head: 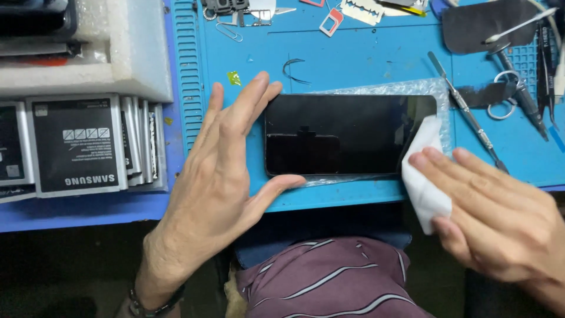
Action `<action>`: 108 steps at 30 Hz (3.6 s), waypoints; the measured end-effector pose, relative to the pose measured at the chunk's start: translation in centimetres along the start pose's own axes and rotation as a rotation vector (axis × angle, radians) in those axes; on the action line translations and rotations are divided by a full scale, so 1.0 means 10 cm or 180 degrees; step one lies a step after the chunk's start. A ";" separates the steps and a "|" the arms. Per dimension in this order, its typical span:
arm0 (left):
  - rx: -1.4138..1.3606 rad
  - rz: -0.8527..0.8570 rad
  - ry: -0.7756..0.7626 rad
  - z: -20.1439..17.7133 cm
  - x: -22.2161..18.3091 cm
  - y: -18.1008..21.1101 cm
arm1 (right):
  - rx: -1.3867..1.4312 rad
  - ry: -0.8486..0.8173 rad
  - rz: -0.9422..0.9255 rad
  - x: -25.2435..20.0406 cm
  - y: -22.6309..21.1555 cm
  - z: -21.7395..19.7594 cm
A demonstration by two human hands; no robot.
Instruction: Cleaning and polishing a smartphone screen using a cloth and liquid solution on a repair bench.
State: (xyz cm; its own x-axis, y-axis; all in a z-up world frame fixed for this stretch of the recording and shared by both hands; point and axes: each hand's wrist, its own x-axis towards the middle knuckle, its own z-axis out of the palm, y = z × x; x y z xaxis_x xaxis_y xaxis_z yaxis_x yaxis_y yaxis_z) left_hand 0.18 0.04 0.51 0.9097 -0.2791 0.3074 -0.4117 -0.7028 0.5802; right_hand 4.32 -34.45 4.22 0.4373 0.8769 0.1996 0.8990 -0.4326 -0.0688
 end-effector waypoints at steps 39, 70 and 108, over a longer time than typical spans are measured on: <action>-0.0161 0.0017 0.0009 0.00 0.04 0.02 | -0.0136 0.0242 -0.0024 0.14 -0.03 0.16; -0.0108 0.0102 0.0098 0.02 0.01 0.01 | 0.0166 0.0585 -0.0416 0.67 -0.36 0.37; -0.0271 0.0196 -0.0255 0.03 0.12 0.06 | 0.0194 0.0576 -0.0243 0.80 -0.40 0.34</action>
State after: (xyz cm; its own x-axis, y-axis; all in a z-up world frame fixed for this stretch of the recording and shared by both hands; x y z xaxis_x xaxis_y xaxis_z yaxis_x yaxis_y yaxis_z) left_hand 1.01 -0.87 1.00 0.8826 -0.3738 0.2852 -0.4670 -0.6256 0.6250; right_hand 4.29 -24.95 2.82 0.3608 0.8524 0.3784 0.9317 -0.3479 -0.1046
